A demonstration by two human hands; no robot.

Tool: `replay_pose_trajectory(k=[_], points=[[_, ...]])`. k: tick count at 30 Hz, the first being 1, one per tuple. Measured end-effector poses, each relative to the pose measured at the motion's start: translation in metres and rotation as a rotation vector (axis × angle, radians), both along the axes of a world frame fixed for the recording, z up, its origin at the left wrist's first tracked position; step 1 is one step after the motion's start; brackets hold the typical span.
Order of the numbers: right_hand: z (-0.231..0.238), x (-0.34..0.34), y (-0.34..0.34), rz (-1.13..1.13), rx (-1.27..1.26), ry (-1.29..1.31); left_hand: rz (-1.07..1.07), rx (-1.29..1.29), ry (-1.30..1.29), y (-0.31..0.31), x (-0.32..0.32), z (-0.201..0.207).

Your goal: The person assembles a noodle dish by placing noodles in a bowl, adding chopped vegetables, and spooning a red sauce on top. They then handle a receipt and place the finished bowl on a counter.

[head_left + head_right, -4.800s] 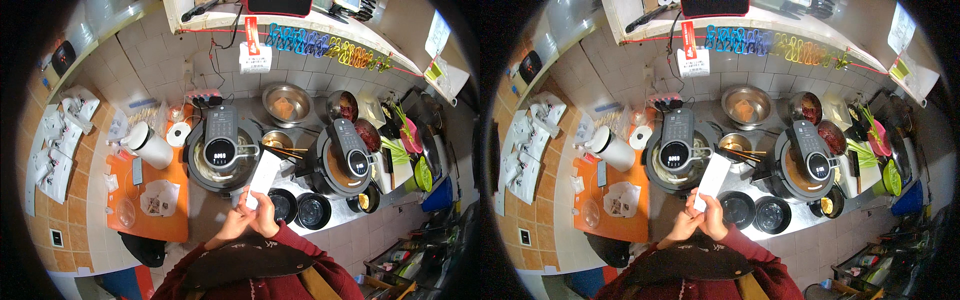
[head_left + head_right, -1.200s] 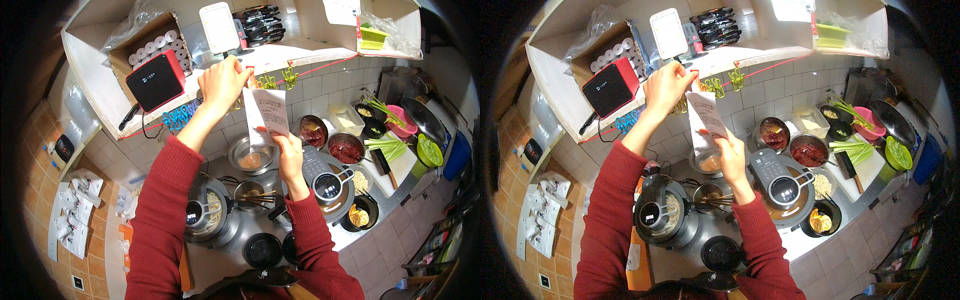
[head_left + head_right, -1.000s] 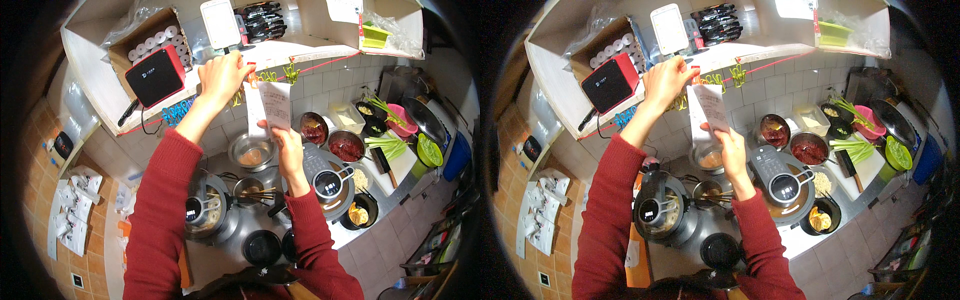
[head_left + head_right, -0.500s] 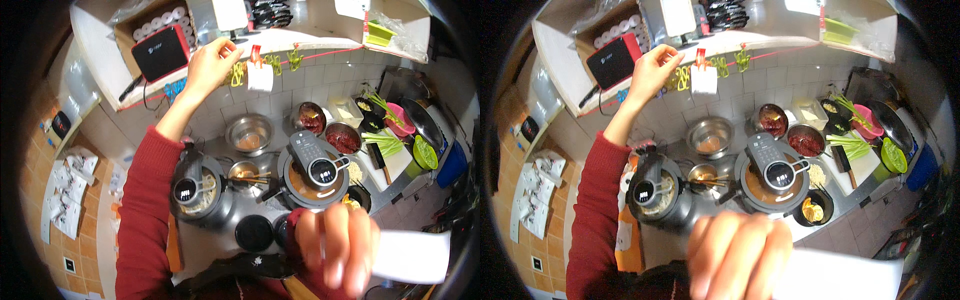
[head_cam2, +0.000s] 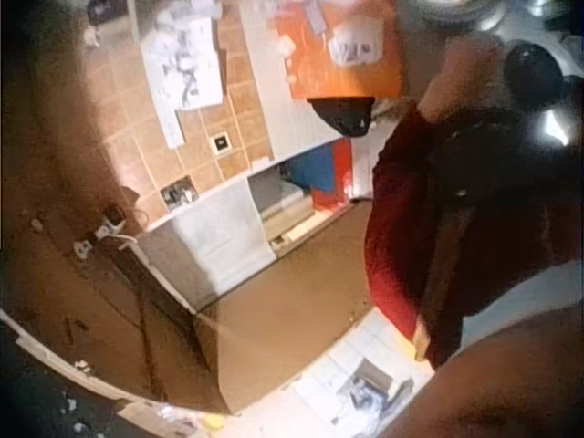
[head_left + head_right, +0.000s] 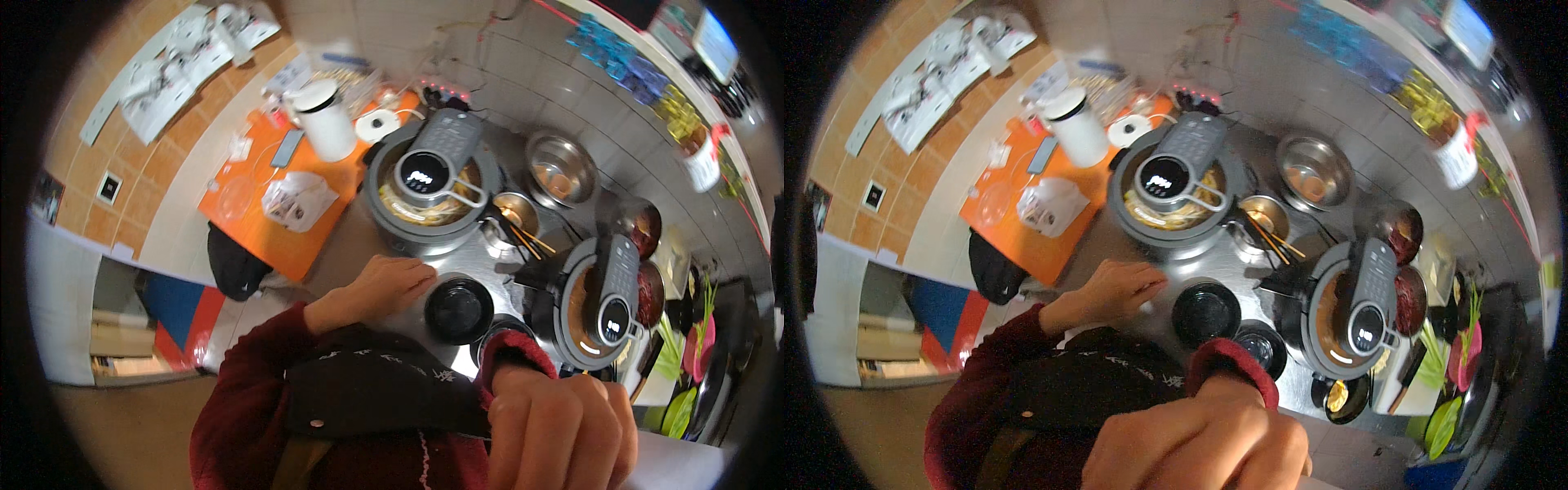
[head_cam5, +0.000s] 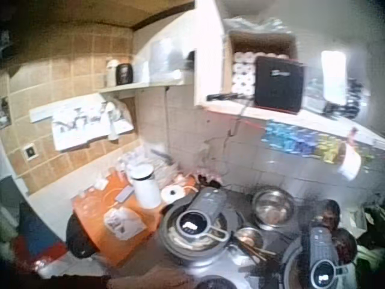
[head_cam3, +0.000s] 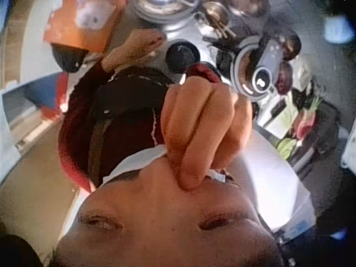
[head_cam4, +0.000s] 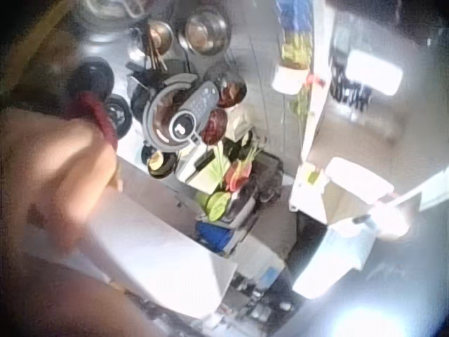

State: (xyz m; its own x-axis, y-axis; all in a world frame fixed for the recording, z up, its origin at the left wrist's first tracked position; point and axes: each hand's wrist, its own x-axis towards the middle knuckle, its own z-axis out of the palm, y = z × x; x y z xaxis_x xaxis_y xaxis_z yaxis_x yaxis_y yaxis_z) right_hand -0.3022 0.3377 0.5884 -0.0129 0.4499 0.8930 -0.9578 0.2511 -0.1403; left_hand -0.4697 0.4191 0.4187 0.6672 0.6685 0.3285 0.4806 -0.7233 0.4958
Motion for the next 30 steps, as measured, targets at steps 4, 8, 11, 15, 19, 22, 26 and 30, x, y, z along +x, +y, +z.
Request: replay_pose_trajectory(k=[4,8,11,15,19,22,26,30], points=[[0.013,-0.047,-0.022,-0.015,-0.477,0.008,0.226,-0.145,-0.008,-0.018,-0.07,-0.038],[-0.002,-0.095,0.028,0.219,-0.214,-0.047,0.382,-0.213,0.01,-0.016,-0.141,-0.074],[-0.001,-0.137,0.057,0.321,-0.179,-0.054,0.527,-0.265,0.103,0.004,-0.214,-0.112],[0.006,-0.195,0.094,0.369,-0.172,-0.011,0.71,-0.22,0.059,0.036,-0.326,-0.163],[0.019,-0.247,0.118,0.392,-0.122,-0.024,0.685,-0.036,0.102,0.079,-0.413,-0.2],[0.022,-0.267,0.125,0.408,-0.082,0.06,0.699,-0.002,0.002,0.099,-0.449,-0.212],[-0.032,-0.275,0.141,0.363,-0.202,0.132,0.703,-0.163,0.025,0.111,-0.475,-0.219],[-0.21,-0.293,0.213,-0.526,-0.847,-0.84,0.897,-0.258,0.082,0.109,-0.5,-0.226]])
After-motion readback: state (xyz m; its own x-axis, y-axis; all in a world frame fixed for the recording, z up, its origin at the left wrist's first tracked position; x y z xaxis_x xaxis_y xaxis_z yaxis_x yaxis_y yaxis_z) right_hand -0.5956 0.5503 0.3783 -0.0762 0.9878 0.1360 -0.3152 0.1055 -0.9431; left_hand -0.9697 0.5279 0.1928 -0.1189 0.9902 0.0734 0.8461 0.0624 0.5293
